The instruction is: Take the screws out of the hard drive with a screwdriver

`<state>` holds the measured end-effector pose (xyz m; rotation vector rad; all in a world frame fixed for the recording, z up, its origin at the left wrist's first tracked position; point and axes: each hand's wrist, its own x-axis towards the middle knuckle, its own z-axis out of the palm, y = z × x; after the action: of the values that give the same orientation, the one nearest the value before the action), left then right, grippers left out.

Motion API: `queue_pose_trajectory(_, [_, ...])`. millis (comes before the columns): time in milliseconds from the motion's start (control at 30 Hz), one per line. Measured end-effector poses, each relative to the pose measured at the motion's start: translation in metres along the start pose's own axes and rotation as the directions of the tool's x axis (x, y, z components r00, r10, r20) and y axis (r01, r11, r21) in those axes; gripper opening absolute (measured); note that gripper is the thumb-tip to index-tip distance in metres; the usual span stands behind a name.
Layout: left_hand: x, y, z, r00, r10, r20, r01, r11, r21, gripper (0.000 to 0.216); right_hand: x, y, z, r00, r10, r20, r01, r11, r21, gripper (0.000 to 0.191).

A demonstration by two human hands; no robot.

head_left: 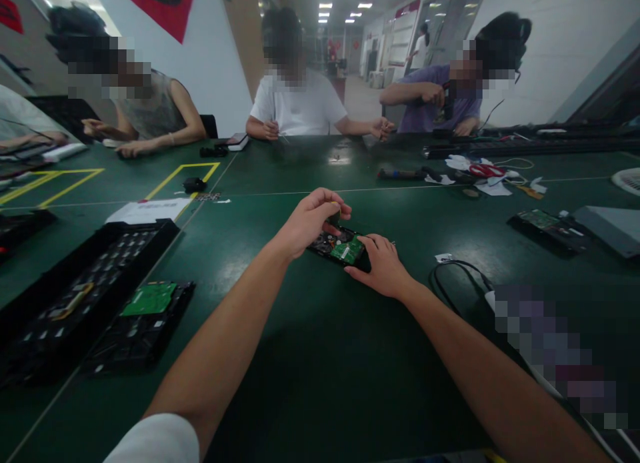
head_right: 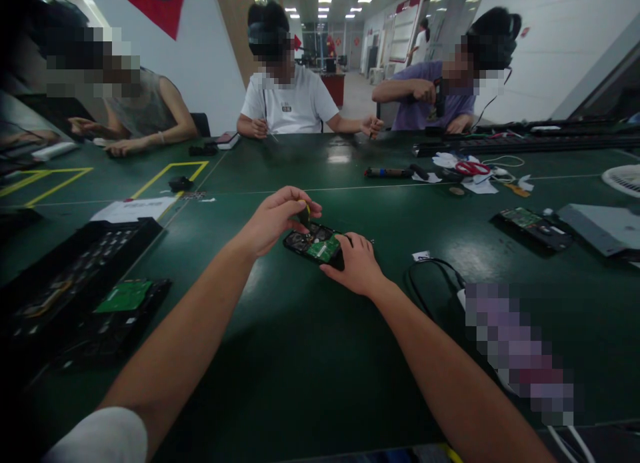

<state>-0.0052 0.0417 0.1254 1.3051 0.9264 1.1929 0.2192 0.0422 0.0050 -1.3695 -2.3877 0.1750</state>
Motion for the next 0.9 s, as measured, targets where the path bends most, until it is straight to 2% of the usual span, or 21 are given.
queue_pose_trajectory(100, [-0.001,0.002,0.0,1.0,0.007,0.008,-0.007,1.0,0.015,0.007,0.0,-0.001,0.0,1.0,-0.004,-0.017,0.004,1.0,0.014,0.082])
queue_pose_trajectory(333, [0.001,0.003,-0.002,0.999,0.046,0.001,-0.045,0.985,0.164,0.017,0.001,0.003,0.004,0.999,-0.01,-0.042,0.01,1.0,0.009,0.083])
queue_pose_trajectory(600, [-0.001,0.003,-0.002,0.998,0.062,0.025,-0.065,0.992,0.113,0.016,0.001,-0.002,-0.001,0.997,-0.002,-0.08,0.004,1.0,0.027,0.081])
queue_pose_trajectory(700, [0.0,0.002,-0.002,0.997,0.066,0.047,-0.071,0.991,0.11,0.014,0.002,0.001,-0.012,0.975,0.052,-0.217,-0.04,0.997,0.059,0.06])
queue_pose_trajectory(800, [0.0,0.0,-0.002,0.997,0.065,0.051,-0.07,0.992,0.109,0.015,0.004,0.02,-0.022,0.895,0.213,-0.391,-0.2,0.977,0.075,0.037])
queue_pose_trajectory(833, [0.001,-0.001,-0.002,0.997,0.064,0.05,-0.069,0.992,0.109,0.016,0.003,0.028,-0.023,0.883,0.253,-0.394,-0.252,0.966,0.054,0.033])
queue_pose_trajectory(900, [0.001,-0.001,-0.002,0.997,0.064,0.048,-0.068,0.992,0.108,0.016,0.002,0.044,-0.022,0.898,0.285,-0.334,-0.307,0.952,-0.013,0.028])
